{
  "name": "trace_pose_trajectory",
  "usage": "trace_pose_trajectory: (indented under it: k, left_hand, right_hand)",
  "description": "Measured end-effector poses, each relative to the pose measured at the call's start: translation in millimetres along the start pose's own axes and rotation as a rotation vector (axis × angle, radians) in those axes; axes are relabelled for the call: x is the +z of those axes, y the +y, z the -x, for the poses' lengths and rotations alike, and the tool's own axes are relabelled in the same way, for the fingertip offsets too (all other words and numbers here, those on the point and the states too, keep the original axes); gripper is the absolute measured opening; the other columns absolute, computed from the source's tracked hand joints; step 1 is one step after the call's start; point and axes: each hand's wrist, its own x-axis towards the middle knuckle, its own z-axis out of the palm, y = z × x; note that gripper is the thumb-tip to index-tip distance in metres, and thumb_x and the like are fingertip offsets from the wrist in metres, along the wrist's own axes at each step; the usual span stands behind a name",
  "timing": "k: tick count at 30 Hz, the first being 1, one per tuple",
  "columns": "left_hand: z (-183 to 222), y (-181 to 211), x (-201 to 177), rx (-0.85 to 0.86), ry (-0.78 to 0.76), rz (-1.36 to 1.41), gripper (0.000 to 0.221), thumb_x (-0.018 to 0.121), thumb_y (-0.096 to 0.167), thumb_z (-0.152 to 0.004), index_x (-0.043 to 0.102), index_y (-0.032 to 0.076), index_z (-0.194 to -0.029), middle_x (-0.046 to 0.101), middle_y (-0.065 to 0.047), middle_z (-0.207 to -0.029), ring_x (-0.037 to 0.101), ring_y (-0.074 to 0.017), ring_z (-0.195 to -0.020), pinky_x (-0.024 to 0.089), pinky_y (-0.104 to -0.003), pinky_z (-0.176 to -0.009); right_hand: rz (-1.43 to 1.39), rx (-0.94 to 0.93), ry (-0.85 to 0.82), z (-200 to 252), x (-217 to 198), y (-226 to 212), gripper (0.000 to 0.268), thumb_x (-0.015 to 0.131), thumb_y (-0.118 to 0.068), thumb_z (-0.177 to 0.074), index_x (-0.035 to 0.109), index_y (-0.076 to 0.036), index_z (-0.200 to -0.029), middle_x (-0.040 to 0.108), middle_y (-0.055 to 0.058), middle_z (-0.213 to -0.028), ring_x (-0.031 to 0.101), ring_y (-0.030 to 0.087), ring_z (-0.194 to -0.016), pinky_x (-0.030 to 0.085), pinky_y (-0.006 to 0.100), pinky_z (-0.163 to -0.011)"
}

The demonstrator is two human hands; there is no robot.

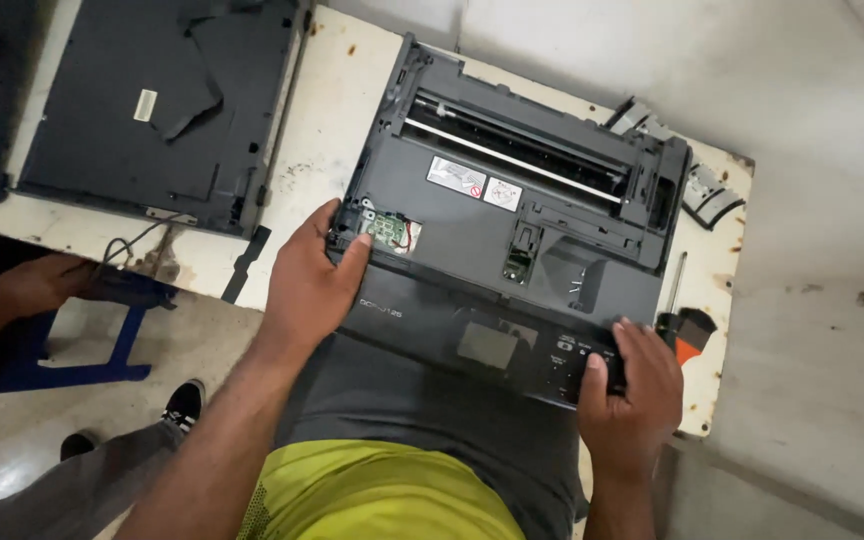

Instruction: Disassembling a printer to remove the scanner unit, including unscrewing components and disconnecting internal cables.

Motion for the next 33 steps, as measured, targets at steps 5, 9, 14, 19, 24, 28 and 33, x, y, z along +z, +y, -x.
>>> trace_pose_trajectory:
  k: [5,9,14,19,24,28,33]
  left_hand:
    - [1,1,0,-0.025,0.012,0.002,0.070,0.059,0.046,-0.095,0.049,0.005,-0.151,0.056,-0.016,-0.150,0.052,-0.0360,-0.138,0.043,-0.046,-0.113]
    - [0,-14,7,0.059,0.099,0.089,0.064,0.057,0.045,-0.095,0.059,0.003,-0.143,0.064,-0.017,-0.143,0.058,-0.0319,-0.134,0.042,-0.040,-0.112]
    - [20,-25,-23,-0.117,0.213,0.564,0.044,0.049,0.029,-0.100,0.064,0.008,-0.136,0.074,-0.007,-0.129,0.071,-0.0167,-0.112,0.051,-0.032,-0.101]
    - [23,-89,-46,-0.397,0.322,0.635,0.042,0.050,0.026,-0.104,0.060,0.010,-0.140,0.071,-0.008,-0.131,0.071,-0.0225,-0.108,0.053,-0.038,-0.094]
    - [10,-152,-51,-0.217,0.489,0.419,0.044,0.056,0.022,-0.099,0.062,0.006,-0.139,0.072,-0.009,-0.126,0.072,-0.0224,-0.103,0.054,-0.038,-0.080]
    - [20,-109,-37,-0.015,0.494,0.247,0.035,0.056,0.017,-0.101,0.067,0.002,-0.131,0.073,-0.012,-0.118,0.068,-0.0262,-0.109,0.054,-0.042,-0.092]
    - [20,-57,-18,0.130,0.232,0.463,0.041,0.053,0.015,-0.101,0.057,0.001,-0.139,0.067,-0.017,-0.132,0.069,-0.0293,-0.119,0.055,-0.041,-0.103]
  right_hand:
    - [-0.052,-0.007,0.042,1,0,2,0.031,0.066,-0.011,-0.093,0.076,0.008,-0.116,0.075,0.024,-0.120,0.070,0.042,-0.115,0.054,0.056,-0.105]
    - [-0.075,-0.002,0.063,-1,-2,-3,0.029,0.067,-0.007,-0.091,0.076,0.009,-0.114,0.075,0.026,-0.115,0.072,0.042,-0.109,0.057,0.057,-0.100]
    - [-0.069,-0.015,0.053,0,-1,1,0.030,0.068,-0.010,-0.092,0.076,0.008,-0.114,0.075,0.025,-0.117,0.072,0.042,-0.110,0.057,0.056,-0.100]
    - [-0.074,-0.022,0.058,0,-2,2,0.026,0.068,-0.010,-0.094,0.075,0.007,-0.112,0.075,0.022,-0.117,0.071,0.040,-0.111,0.055,0.053,-0.102]
    - [-0.049,-0.041,0.047,1,2,9,0.025,0.067,-0.012,-0.092,0.076,0.003,-0.109,0.075,0.020,-0.115,0.072,0.038,-0.108,0.055,0.053,-0.102]
    - [-0.047,0.075,0.016,-4,-1,1,0.024,0.067,-0.015,-0.090,0.077,0.000,-0.106,0.075,0.016,-0.116,0.070,0.036,-0.113,0.055,0.052,-0.103]
    - [-0.091,0.058,0.041,-7,1,-1,0.022,0.063,-0.012,-0.091,0.075,0.001,-0.104,0.076,0.016,-0.113,0.071,0.035,-0.110,0.055,0.051,-0.101]
